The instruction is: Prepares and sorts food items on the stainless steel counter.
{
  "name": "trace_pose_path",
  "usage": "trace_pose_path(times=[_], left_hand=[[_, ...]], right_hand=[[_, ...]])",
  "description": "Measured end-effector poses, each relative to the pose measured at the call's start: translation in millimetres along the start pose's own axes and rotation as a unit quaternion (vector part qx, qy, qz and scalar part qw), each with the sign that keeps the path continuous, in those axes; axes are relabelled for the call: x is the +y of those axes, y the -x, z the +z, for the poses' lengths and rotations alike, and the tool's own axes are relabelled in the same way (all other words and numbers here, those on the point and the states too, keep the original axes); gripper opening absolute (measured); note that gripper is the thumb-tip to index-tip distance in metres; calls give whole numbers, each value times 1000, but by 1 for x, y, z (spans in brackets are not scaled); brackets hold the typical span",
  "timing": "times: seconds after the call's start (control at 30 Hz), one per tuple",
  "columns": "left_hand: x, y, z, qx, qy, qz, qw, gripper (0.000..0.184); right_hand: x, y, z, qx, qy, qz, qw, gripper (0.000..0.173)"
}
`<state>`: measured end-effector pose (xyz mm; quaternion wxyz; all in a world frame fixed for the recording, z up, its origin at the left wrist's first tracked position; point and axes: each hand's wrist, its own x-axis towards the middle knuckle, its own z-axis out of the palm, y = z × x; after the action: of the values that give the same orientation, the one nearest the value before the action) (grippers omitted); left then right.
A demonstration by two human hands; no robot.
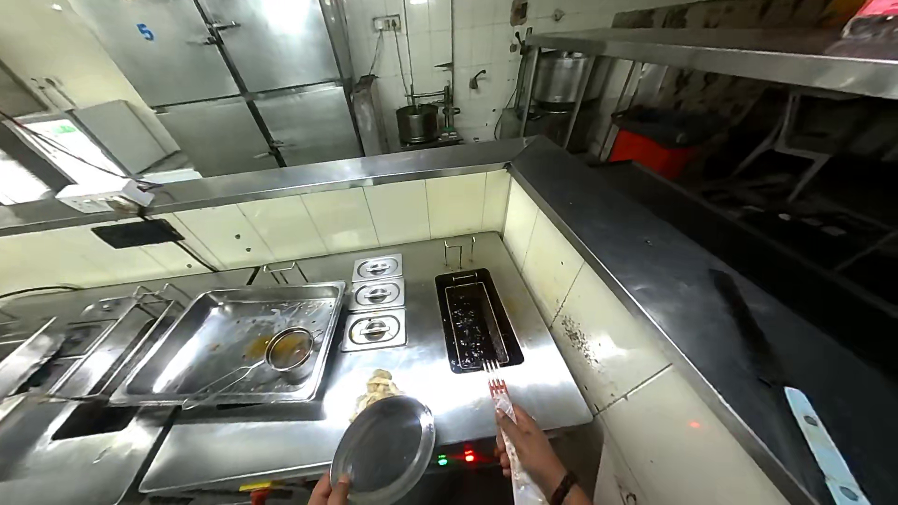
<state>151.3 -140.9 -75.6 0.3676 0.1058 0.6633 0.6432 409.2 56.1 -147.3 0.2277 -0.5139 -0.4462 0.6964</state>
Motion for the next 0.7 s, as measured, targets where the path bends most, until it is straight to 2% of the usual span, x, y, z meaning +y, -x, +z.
trace_pose_path(times=[0.13,0.3,0.53,0.7], left_hand=[[-3,0,5,24,30,-14,999,23],[0,-1,5,73,75,-39,994,24],[8,-2,18,131,106,-85,982,25],[6,3,32,132,126,-91,979,27]], right_hand=[[-1,-2,-6,5,32,17,999,37],[11,7,-23,50,100,-64,992,39],[8,48,-34,59,48,22,997,46],[26,46,-36,42,48,9,998,54]])
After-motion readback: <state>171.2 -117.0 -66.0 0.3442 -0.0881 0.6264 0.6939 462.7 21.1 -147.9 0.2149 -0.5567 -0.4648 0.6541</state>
